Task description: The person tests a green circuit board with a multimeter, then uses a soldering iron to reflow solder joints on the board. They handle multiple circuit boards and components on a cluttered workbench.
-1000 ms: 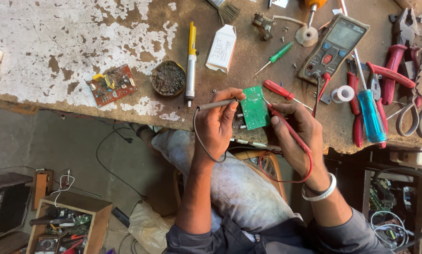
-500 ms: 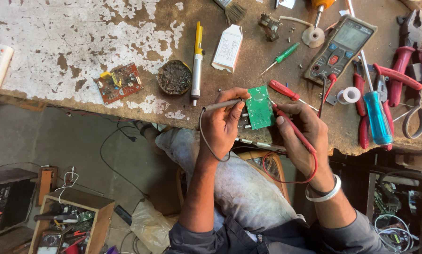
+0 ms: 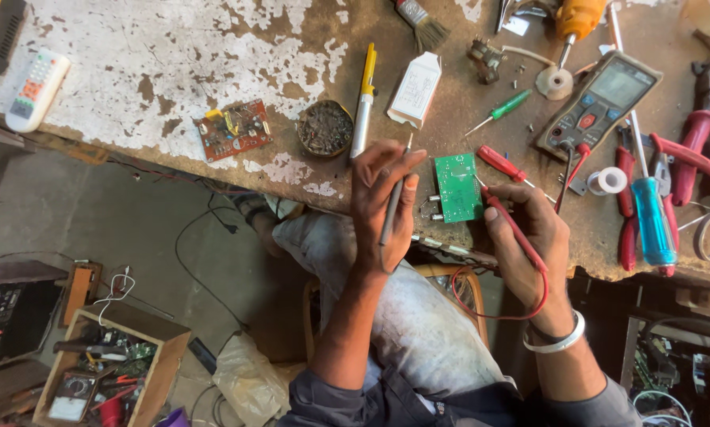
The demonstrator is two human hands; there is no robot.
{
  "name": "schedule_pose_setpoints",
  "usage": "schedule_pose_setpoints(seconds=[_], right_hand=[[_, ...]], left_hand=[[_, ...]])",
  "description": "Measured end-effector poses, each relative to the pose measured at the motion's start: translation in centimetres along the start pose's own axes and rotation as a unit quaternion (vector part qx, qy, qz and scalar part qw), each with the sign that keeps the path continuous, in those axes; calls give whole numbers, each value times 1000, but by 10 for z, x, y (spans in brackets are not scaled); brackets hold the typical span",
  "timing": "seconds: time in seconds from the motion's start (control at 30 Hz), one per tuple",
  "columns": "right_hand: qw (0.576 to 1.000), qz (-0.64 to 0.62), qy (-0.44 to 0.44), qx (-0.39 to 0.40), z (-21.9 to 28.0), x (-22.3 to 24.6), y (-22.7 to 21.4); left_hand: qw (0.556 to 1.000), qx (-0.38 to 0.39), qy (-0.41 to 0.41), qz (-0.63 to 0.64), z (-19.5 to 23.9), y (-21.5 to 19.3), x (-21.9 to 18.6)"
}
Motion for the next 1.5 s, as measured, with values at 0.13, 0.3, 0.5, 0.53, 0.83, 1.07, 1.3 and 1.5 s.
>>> schedule_pose_setpoints(seconds=[0.13, 0.3, 0.5, 0.53, 0.83, 1.07, 1.3, 1.5], right_hand=[[999, 38, 4, -9, 1, 2, -2], [998, -1, 53, -18, 2, -9, -4], [1000, -15, 23, -13, 6, -9, -3], [1000, -18, 21, -11, 6, -10, -2], [998, -27, -64, -6, 13, 2, 1], [996, -43, -80, 6, 13, 2, 5], [997, 31, -75, -5, 14, 7, 4], [994, 54, -90, 7, 14, 14, 7]], left_hand=[[997, 57, -47, 0, 2, 13, 5], [994, 105, -14, 14, 2, 20, 1], [997, 64, 30, -3, 2, 12, -9], [997, 65, 29, -4, 4, 12, -9], [996, -56, 9, 63, 19, -32, 30], [929, -164, -134, -303, -26, -156, 144], [939, 19, -106, -327, -47, -142, 143], [945, -14, -156, -287, -31, -146, 131]])
Point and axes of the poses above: each hand's wrist, its own z-axis away from the middle knuckle, its own y-axis out of the palm, x = y × z, the point moved 10 cm from there along -z, towards the middle knuckle, and after that the axes turned 10 degrees about -z, right-handed, at the moved point
